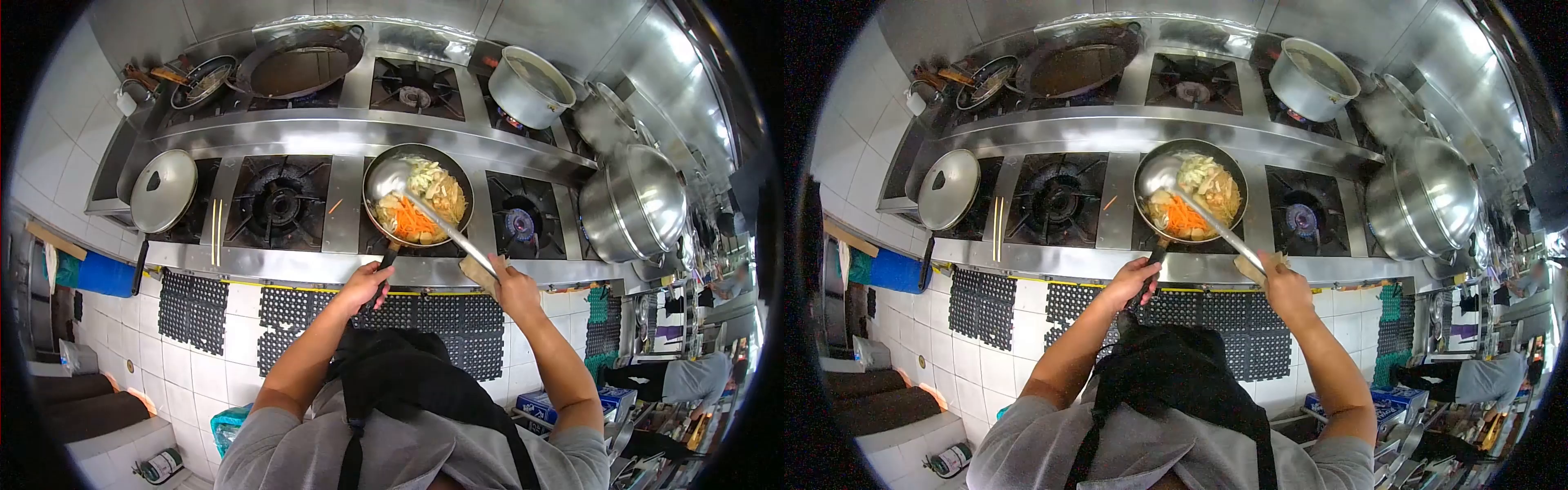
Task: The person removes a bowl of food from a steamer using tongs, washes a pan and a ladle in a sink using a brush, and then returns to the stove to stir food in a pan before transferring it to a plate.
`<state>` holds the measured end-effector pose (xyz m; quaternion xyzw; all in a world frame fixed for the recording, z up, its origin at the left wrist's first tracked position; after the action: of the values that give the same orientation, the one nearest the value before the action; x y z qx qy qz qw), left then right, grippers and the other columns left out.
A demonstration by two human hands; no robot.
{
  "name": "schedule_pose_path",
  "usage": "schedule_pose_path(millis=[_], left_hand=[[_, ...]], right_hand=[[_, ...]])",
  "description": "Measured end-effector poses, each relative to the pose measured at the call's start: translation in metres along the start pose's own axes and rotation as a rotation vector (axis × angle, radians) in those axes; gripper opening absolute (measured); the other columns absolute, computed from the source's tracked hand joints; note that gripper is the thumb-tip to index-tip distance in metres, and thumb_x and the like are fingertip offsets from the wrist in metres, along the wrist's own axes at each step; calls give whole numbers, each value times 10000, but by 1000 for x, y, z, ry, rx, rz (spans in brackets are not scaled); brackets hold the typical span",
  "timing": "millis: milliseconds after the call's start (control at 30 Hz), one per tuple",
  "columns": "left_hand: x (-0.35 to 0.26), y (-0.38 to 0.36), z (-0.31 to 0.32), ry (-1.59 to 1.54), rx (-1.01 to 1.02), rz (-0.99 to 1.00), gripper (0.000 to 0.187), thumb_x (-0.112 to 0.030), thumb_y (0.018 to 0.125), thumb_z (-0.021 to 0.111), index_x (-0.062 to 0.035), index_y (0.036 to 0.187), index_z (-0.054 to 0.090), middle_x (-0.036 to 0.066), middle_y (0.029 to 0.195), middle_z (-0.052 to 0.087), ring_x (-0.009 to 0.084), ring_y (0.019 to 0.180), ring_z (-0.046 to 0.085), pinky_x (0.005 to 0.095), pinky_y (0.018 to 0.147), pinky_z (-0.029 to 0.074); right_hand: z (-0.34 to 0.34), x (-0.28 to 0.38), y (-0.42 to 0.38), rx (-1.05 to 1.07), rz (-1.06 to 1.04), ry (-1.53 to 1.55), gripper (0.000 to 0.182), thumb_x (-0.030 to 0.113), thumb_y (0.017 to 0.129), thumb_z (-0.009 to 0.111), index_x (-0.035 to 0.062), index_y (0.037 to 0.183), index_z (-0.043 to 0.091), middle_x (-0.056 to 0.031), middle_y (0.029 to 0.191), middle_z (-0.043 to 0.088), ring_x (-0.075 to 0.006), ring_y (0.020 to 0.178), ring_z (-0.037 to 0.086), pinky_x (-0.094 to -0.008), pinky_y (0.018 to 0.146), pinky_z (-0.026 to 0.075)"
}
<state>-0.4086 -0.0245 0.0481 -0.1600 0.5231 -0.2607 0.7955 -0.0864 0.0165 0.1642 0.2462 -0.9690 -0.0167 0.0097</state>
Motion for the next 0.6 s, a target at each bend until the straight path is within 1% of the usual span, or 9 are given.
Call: schedule_pose_path(millis=[33, 167, 233, 300, 333, 367, 467, 533, 600], left_hand=[[-1, -1, 0, -3, -6, -2, 230, -261, 983, 584, -71, 894, 492, 39, 636, 531, 138, 417, 469, 286, 366, 364], [-2, -2, 3, -13, -4, 14, 222, -259, 986, 578, -70, 900, 500, 40, 639, 529, 140, 415, 469, 285, 367, 362], [-2, -4, 2, -18, -7, 5, 214, -255, 986, 575, -69, 910, 503, 40, 642, 527, 141, 415, 471, 284, 367, 359], [-1, -5, 4, -16, -16, -1, 213, -256, 985, 576, -68, 917, 502, 39, 643, 526, 142, 414, 471, 284, 367, 360], [-1, -4, 6, -17, -19, -5, 212, -256, 985, 576, -68, 924, 501, 38, 645, 525, 142, 413, 472, 285, 367, 361], [1, -2, 7, -14, -12, -5, 212, -256, 985, 576, -68, 924, 501, 38, 645, 525, 142, 413, 472, 285, 367, 361], [6, 1, 8, -11, -6, -4, 208, -253, 984, 574, -65, 945, 494, 39, 645, 525, 144, 411, 471, 288, 366, 366], [2, -1, 10, -7, -26, -10, 208, -252, 986, 571, -63, 959, 487, 38, 646, 524, 144, 410, 471, 285, 365, 368], [4, 0, 7, -16, -19, -10, 207, -250, 986, 571, -63, 961, 485, 37, 645, 522, 142, 411, 470, 283, 364, 367]], right_hand=[[1, 1, 0, -1, -58, -48, 628, 103, 794, 664, 171, 1391, 480, -152, 854, 665, -346, 711, 678, -456, 635, 560], [-25, -42, -21, 101, 5, -219, 609, 84, 816, 621, 220, 1398, 502, -125, 776, 623, -316, 675, 661, -424, 611, 560], [-34, -44, -20, 65, -9, -209, 632, 90, 805, 640, 240, 1403, 504, -113, 750, 600, -308, 657, 650, -426, 606, 556], [-33, -37, -18, 17, 24, -79, 649, 80, 798, 649, 233, 1409, 495, -111, 735, 593, -324, 647, 642, -434, 612, 553], [-17, -38, -12, 23, 75, -22, 648, 65, 791, 649, 212, 1403, 497, -143, 768, 625, -359, 698, 654, -467, 646, 549], [0, -36, -5, 21, 82, -25, 648, 65, 791, 649, 212, 1403, 497, -143, 768, 625, -359, 698, 654, -467, 646, 549], [25, -19, 7, -104, 88, 223, 664, 78, 776, 660, 196, 1406, 487, -184, 812, 656, -394, 723, 650, -503, 669, 525], [35, -16, 5, 49, 163, 116, 667, 68, 773, 668, 179, 1404, 483, -203, 834, 667, -407, 760, 654, -514, 687, 520], [16, -27, -7, 96, 159, 103, 674, 64, 770, 669, 184, 1406, 481, -202, 831, 665, -411, 759, 651, -514, 693, 519]])
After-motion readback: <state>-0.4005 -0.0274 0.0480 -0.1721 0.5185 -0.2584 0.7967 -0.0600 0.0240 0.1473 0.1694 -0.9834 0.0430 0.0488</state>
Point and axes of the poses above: each hand's wrist, its own y-axis towards the middle knuckle, its own z-axis out of the palm, x = y × z, the point moved 4 cm from there along y, towards the middle knuckle
